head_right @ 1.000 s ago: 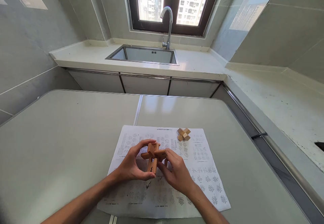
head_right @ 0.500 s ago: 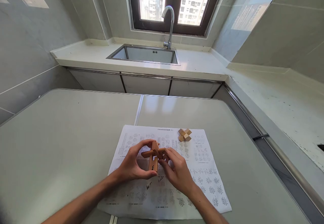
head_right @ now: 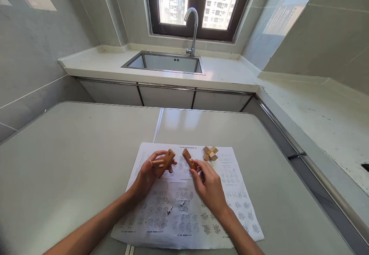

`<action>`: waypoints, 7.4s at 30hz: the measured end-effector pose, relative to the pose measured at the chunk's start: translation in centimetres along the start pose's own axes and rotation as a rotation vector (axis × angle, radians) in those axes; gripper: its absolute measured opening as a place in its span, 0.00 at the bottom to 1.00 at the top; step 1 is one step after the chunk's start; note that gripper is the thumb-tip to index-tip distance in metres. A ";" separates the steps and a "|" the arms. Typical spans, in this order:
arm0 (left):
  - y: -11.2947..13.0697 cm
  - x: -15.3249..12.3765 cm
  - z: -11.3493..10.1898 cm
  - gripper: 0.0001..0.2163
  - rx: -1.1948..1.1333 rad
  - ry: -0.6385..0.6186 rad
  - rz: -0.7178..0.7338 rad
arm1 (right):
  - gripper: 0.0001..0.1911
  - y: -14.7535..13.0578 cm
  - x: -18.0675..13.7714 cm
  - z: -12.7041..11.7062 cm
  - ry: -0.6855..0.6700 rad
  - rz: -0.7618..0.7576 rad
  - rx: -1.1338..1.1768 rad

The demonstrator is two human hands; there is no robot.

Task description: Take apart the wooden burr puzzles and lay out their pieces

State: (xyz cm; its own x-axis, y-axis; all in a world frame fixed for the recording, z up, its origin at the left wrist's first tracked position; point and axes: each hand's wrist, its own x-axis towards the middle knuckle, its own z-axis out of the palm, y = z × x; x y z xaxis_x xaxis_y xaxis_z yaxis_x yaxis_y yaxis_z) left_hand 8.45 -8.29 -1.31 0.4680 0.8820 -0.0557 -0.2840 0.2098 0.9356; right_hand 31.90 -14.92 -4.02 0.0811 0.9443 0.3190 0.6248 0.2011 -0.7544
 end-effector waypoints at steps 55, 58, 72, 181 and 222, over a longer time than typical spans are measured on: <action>-1.4 -1.6 2.2 0.29 0.042 -0.273 -0.085 | 0.33 -1.8 -0.1 0.5 -0.129 -0.266 0.079; -1.2 -1.8 2.4 0.29 0.071 -0.277 -0.055 | 0.32 -2.1 -0.1 0.5 -0.109 -0.288 0.061; -1.3 -1.9 2.8 0.30 0.199 -0.295 0.170 | 0.30 -2.1 0.2 0.0 -0.120 -0.344 0.111; -1.1 -2.7 3.3 0.17 1.112 -0.171 0.567 | 0.18 -1.6 0.1 -0.8 0.136 0.107 -0.027; -2.3 0.0 -0.5 0.13 1.338 0.085 0.480 | 0.14 1.3 0.1 1.0 0.024 0.022 -0.064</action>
State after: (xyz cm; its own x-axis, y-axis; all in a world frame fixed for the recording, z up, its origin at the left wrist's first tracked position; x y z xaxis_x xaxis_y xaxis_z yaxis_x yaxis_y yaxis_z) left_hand 8.71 -8.60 -3.63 0.4895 0.7848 0.3801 0.6163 -0.6198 0.4859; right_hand 31.92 -14.29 -5.50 0.1137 0.9415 0.3171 0.6711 0.1626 -0.7233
